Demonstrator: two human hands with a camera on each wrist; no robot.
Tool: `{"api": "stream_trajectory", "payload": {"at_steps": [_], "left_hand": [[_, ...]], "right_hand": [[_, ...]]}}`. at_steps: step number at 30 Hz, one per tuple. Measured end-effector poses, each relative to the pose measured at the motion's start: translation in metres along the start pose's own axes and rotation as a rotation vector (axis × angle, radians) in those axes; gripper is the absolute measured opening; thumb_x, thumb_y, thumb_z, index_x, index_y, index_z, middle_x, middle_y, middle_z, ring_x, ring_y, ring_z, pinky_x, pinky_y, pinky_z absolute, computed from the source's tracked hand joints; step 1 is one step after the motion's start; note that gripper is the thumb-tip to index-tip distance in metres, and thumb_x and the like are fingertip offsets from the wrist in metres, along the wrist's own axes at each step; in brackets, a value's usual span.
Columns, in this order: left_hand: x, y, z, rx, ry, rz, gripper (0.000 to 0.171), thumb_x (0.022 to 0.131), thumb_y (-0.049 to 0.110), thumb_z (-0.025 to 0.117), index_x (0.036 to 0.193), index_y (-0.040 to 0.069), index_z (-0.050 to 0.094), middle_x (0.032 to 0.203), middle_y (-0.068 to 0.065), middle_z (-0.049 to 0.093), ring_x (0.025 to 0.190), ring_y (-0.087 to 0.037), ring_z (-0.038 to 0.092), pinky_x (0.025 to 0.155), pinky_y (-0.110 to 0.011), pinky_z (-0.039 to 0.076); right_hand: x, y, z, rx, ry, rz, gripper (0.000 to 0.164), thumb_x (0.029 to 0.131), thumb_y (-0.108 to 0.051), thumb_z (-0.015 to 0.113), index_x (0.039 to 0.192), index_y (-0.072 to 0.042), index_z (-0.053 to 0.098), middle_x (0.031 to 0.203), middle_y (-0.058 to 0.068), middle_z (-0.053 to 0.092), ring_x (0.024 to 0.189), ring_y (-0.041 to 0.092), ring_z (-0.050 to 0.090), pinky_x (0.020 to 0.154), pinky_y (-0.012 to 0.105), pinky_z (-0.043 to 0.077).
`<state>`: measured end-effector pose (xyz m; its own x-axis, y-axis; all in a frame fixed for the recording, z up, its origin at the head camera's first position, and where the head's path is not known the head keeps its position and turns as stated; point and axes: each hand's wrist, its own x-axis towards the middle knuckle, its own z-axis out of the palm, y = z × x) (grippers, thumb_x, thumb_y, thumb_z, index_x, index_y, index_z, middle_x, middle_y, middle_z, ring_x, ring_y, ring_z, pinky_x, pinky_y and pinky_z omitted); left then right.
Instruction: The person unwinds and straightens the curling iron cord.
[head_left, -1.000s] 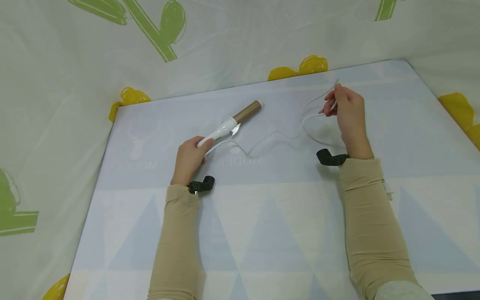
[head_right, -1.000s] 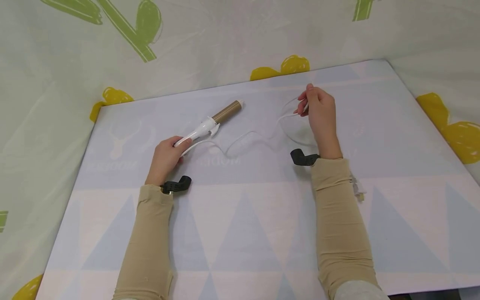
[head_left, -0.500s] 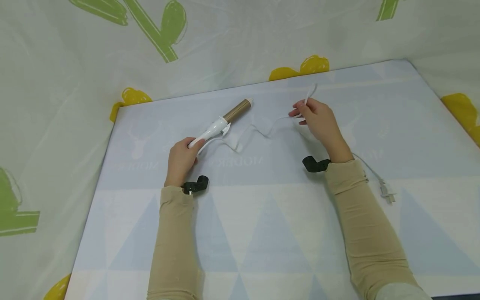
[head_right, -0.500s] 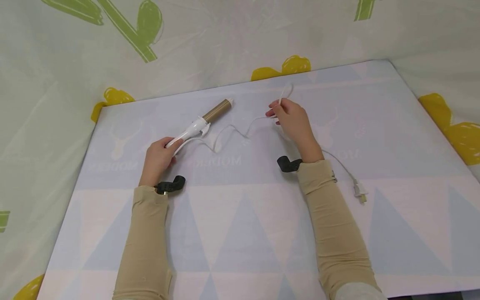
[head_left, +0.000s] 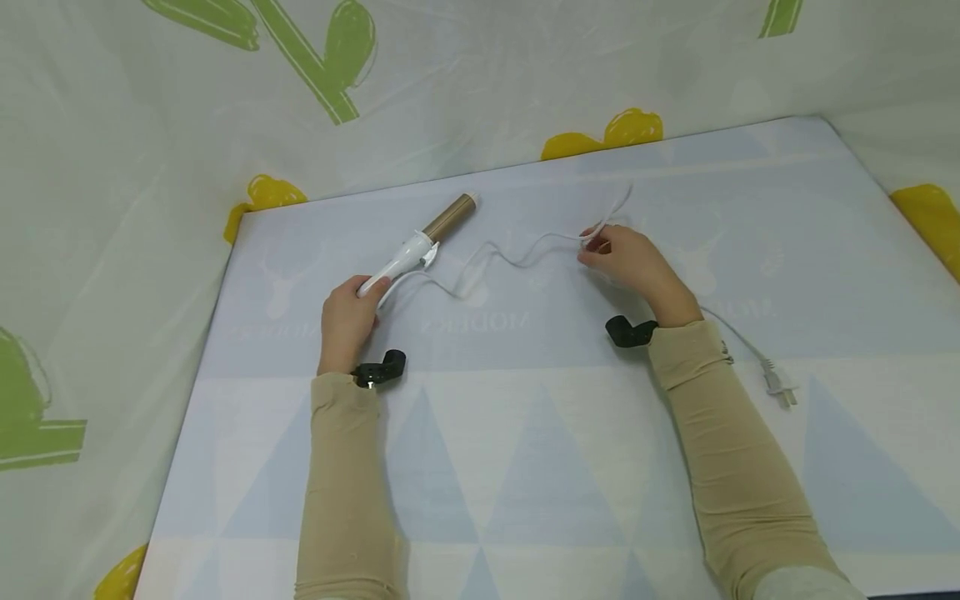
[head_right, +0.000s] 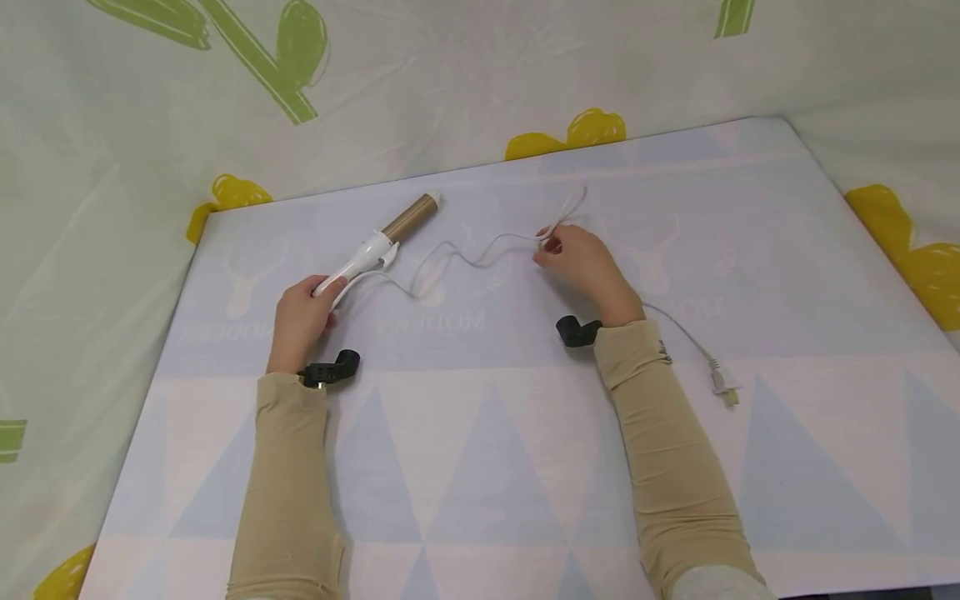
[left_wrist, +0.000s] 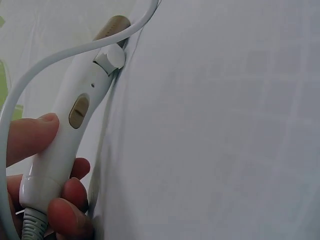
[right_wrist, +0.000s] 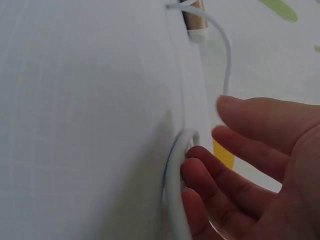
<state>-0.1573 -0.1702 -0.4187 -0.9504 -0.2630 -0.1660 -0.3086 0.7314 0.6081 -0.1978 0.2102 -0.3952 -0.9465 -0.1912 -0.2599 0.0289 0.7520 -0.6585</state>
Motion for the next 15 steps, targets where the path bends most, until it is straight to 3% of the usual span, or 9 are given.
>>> {"api": "stream_trajectory", "payload": {"at_steps": [7,15], "left_hand": [[-0.001,-0.004,-0.006,-0.022,0.019,-0.038,0.052,0.089,0.054,0.048,0.12,0.014,0.058,0.08,-0.007,0.059,0.055,-0.013,0.053,0.059,-0.027,0.038],[0.002,-0.017,-0.015,-0.037,0.063,-0.059,0.053,0.088,0.055,0.048,0.121,0.014,0.059,0.074,-0.004,0.058,0.057,-0.012,0.052,0.063,-0.027,0.038]], "right_hand": [[0.001,0.008,0.001,-0.151,-0.008,-0.052,0.029,0.088,-0.017,0.057,0.108,0.004,0.058,0.112,0.02,0.056,0.103,0.034,0.05,0.091,0.047,0.038],[-0.002,0.016,-0.004,-0.11,-0.044,-0.02,0.039,0.087,-0.007,0.047,0.125,-0.01,0.052,0.11,0.017,0.052,0.096,0.03,0.046,0.084,0.044,0.039]]}}
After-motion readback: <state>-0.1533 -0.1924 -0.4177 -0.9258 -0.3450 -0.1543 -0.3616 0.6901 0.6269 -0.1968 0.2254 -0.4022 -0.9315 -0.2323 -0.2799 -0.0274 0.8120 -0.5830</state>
